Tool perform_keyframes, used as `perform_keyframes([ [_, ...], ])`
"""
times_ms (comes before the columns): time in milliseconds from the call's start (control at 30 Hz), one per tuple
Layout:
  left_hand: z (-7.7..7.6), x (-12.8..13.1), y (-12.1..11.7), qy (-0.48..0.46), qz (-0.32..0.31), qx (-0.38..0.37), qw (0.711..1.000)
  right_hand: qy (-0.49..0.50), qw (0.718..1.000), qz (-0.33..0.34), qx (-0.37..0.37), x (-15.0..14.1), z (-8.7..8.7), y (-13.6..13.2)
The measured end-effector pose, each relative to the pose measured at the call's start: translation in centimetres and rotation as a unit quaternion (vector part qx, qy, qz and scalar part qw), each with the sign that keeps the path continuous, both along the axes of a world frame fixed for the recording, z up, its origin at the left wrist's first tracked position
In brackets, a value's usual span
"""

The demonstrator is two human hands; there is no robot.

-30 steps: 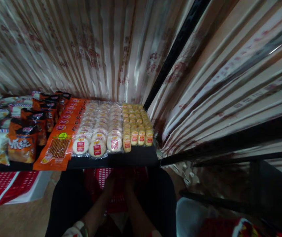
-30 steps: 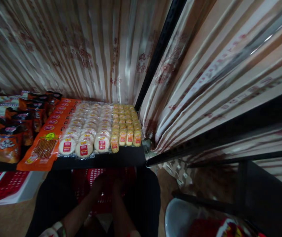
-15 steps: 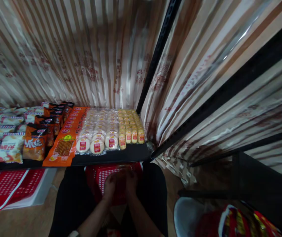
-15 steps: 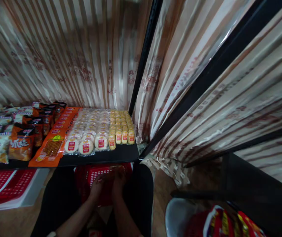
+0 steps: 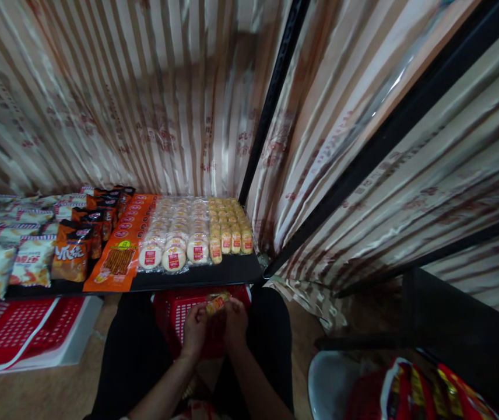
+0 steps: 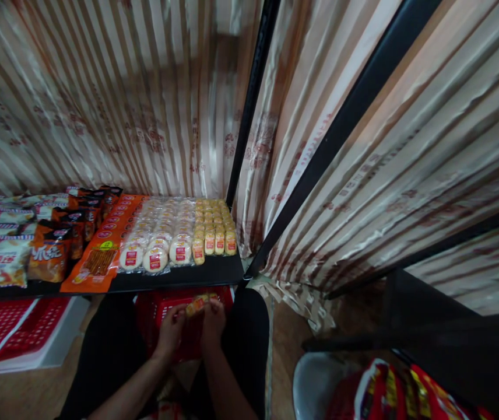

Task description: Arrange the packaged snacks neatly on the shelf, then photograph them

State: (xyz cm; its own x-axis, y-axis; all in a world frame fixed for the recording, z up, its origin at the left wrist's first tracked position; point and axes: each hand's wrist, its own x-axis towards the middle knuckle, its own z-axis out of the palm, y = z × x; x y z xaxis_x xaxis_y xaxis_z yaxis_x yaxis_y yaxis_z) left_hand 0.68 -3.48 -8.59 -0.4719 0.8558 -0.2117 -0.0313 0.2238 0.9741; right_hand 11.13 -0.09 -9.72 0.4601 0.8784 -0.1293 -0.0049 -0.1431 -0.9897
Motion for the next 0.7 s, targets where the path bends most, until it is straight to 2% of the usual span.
perform_keyframes([
  [167, 1.1, -0.2, 0.0, 0.043, 0.009, 0.036, 0.998, 0.05, 0.999, 0.003, -0.018, 0.1, 1.2, -0.4],
  [467, 3.6, -0.7, 0.5, 0.084, -0.001, 0.084, 0.993, 0.1, 0.994, 0.014, -0.032, 0.0, 2.1, -1.2],
  [600, 4.5, -0.9, 0.8, 0.091, -0.012, 0.099, 0.991, 0.098, 0.995, 0.02, -0.019, 0.0, 2.6, -1.6],
  [700, 5.0, -1.0, 1.2, 0.094, -0.016, 0.108, 0.99, 0.055, 0.998, 0.039, 0.003, 0.1, 2.9, -1.8],
])
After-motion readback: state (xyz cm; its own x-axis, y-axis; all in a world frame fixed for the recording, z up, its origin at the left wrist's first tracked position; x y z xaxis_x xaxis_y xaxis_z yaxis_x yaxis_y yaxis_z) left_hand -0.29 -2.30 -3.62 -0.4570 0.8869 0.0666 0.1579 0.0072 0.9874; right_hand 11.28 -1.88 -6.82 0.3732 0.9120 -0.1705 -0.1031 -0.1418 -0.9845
